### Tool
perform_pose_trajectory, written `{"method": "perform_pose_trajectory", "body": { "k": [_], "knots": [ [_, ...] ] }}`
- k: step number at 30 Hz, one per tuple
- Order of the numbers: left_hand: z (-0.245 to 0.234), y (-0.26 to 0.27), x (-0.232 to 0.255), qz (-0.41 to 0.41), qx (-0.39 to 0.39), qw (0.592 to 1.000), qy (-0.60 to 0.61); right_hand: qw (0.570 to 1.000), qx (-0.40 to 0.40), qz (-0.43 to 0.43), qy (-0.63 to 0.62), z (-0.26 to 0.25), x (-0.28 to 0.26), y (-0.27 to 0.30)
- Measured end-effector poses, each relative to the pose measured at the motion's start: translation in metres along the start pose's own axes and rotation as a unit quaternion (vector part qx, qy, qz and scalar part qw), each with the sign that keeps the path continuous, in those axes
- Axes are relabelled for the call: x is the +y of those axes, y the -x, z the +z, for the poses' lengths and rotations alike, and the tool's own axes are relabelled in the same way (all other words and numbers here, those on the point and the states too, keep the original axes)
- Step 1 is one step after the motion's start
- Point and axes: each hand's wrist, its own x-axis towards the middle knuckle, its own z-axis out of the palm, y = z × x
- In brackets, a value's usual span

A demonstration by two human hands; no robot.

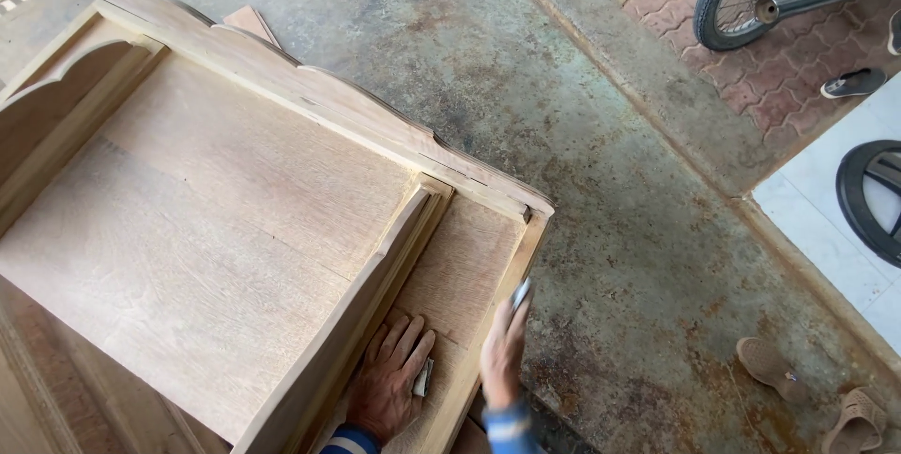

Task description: Sand the surfaces and edges of a wooden shelf or furniture piece by hand using sandpaper.

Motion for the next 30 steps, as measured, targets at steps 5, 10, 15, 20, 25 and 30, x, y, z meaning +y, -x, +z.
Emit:
{"method": "perform_pose_trajectory", "body": {
  "k": [5,10,15,20,25,30],
  "knots": [
    [0.003,0.001,-0.003,0.007,-0.016,1.000,-0.004,0.995,0.016,-0.090,0.050,0.008,0.034,0.035],
    [-0.005,-0.006,0.001,-0.009,-0.053,0.998,-0.008,0.992,0.021,0.112,0.049,0.003,-0.042,-0.092],
    [0.000,-0.003,-0.001,0.010,-0.021,0.999,-0.031,0.991,0.044,-0.081,0.101,0.005,-0.016,-0.042],
    [0.002,-0.004,-0.004,0.024,0.001,0.999,-0.041,0.967,0.015,-0.167,0.194,0.011,0.016,0.049],
    [-0.001,-0.003,0.001,0.022,0.011,0.998,-0.057,0.988,0.030,-0.117,0.100,0.008,-0.020,-0.056],
    [-0.009,-0.004,0.007,0.035,0.002,0.999,-0.032,0.982,0.025,-0.084,0.165,0.005,-0.032,-0.048]
  ]
}}
